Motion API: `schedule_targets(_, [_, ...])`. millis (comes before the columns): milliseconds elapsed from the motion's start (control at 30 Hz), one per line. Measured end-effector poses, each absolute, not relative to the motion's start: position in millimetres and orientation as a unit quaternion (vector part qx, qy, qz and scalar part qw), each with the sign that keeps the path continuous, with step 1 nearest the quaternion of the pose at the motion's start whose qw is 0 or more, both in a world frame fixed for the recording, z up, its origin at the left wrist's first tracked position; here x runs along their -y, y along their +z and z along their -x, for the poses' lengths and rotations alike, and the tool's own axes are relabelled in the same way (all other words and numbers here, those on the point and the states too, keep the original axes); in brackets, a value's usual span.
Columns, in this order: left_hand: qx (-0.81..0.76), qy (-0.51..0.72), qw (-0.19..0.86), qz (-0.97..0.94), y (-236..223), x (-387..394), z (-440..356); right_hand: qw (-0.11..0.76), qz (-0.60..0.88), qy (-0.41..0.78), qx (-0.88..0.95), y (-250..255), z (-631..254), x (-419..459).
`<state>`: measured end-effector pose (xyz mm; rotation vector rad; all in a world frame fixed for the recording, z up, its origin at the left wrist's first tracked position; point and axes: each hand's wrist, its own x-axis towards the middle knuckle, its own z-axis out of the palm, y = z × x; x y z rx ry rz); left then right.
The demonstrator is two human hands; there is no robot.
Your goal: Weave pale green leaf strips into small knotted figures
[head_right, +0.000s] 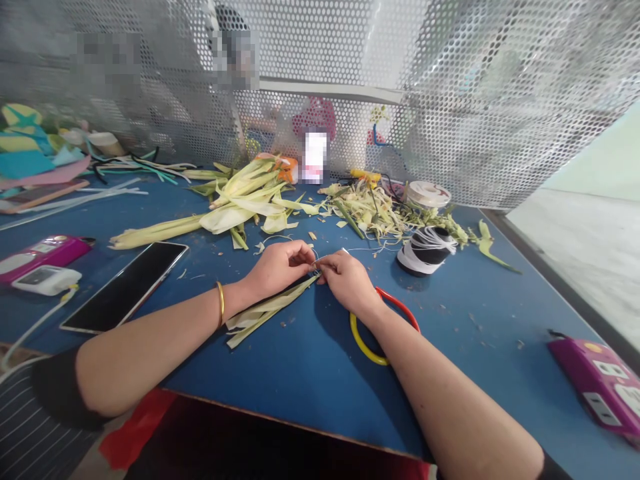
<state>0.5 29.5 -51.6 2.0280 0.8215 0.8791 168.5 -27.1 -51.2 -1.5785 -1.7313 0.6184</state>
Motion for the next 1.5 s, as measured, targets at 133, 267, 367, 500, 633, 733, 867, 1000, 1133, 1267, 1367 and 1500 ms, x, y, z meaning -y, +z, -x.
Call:
schedule_targets(133, [-0.323,0.340,0.377,-0.798,-51.9,-29.5,-0.5,0.357,0.617,0.244,0.657,-51.1,-168.9,26.5])
schedule_targets(267, [-0.323,0.336,0.371,-0.803,-49.7,-28.1,0.1,0.373,0.610,0.271,0.644,-54.1,-170.6,25.3])
schedule_targets(367, [-0.326,0.333,0.362,-0.807,-48.1,-26.7,0.4,0.380,0.604,0.289,0.638,-56.0,-171.8,24.5])
schedule_targets(500, [-0.326,0.331,0.359,-0.810,-47.9,-25.9,0.2,0.379,0.605,0.303,0.631,-56.4,-171.3,24.5])
schedule_targets(633, [-0.325,0.331,0.356,-0.811,-48.5,-26.1,0.1,0.357,0.622,0.271,0.642,-54.3,-168.8,25.4])
schedule_targets(733, [-0.325,0.328,0.355,-0.813,-48.3,-26.0,0.5,0.335,0.634,0.228,0.659,-53.0,-167.1,26.2])
schedule_targets(867, [-0.329,0.324,0.348,-0.816,-48.5,-26.6,1.1,0.320,0.629,0.195,0.681,-53.4,-167.0,26.9])
schedule_targets(1000, [-0.336,0.326,0.340,-0.815,-50.8,-28.8,1.2,0.317,0.616,0.196,0.693,-52.6,-168.8,27.4])
schedule_targets(1133, [-0.344,0.332,0.342,-0.809,-52.0,-30.3,1.6,0.314,0.623,0.215,0.683,-49.6,-169.2,28.2])
schedule_targets(1267, [-0.343,0.331,0.346,-0.808,-51.2,-30.2,1.8,0.317,0.624,0.213,0.681,-49.1,-167.9,28.4])
schedule_targets(1367, [-0.343,0.327,0.347,-0.809,-51.2,-30.4,1.9,0.326,0.626,0.219,0.674,-50.2,-167.8,28.2])
schedule_targets(1500, [-0.341,0.317,0.338,-0.818,-50.2,-30.7,2.6,0.333,0.615,0.244,0.672,-50.4,-168.1,28.4])
